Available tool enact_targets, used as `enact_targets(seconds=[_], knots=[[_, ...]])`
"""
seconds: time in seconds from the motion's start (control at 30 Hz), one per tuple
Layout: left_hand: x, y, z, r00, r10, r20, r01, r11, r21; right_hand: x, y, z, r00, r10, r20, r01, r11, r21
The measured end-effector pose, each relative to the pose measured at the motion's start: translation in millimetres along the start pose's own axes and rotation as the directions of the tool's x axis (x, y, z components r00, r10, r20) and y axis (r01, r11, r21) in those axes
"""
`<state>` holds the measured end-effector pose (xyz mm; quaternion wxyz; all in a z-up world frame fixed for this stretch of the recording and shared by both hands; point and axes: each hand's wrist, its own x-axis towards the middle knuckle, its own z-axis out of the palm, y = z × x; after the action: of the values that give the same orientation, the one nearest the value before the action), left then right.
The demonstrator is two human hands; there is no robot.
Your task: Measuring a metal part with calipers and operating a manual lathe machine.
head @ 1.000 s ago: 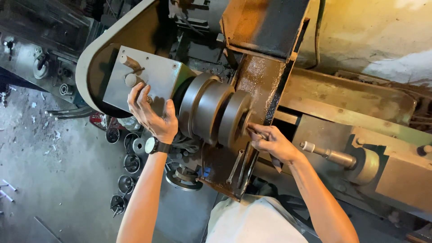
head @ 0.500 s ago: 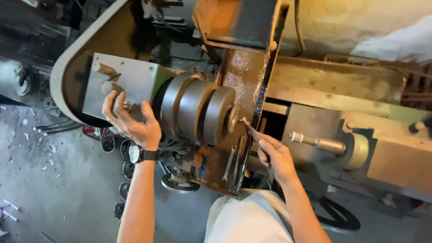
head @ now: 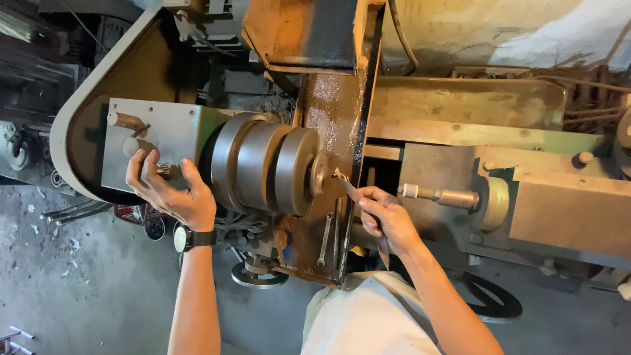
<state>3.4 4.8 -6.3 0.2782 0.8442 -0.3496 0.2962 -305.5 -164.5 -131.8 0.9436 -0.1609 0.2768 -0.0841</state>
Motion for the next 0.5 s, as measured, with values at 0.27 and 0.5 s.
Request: enact_targets(seconds=[0.27, 0.5], knots=[[0.5, 1.7, -2.7, 0.999, -0.006, 0.033, 0.006, 1.0, -0.003, 27.1, -3.2, 8.4, 0.984, -0.149, -0.097, 0.092, 0.894, -0.438], [1.3, 1.5, -2.4, 0.999, 0.002, 0.034, -0.002, 1.0, 0.01, 48.5, -3.6, 17.0, 0.964, -0.268, 0.0, 0.218, 0.785, -0.579]])
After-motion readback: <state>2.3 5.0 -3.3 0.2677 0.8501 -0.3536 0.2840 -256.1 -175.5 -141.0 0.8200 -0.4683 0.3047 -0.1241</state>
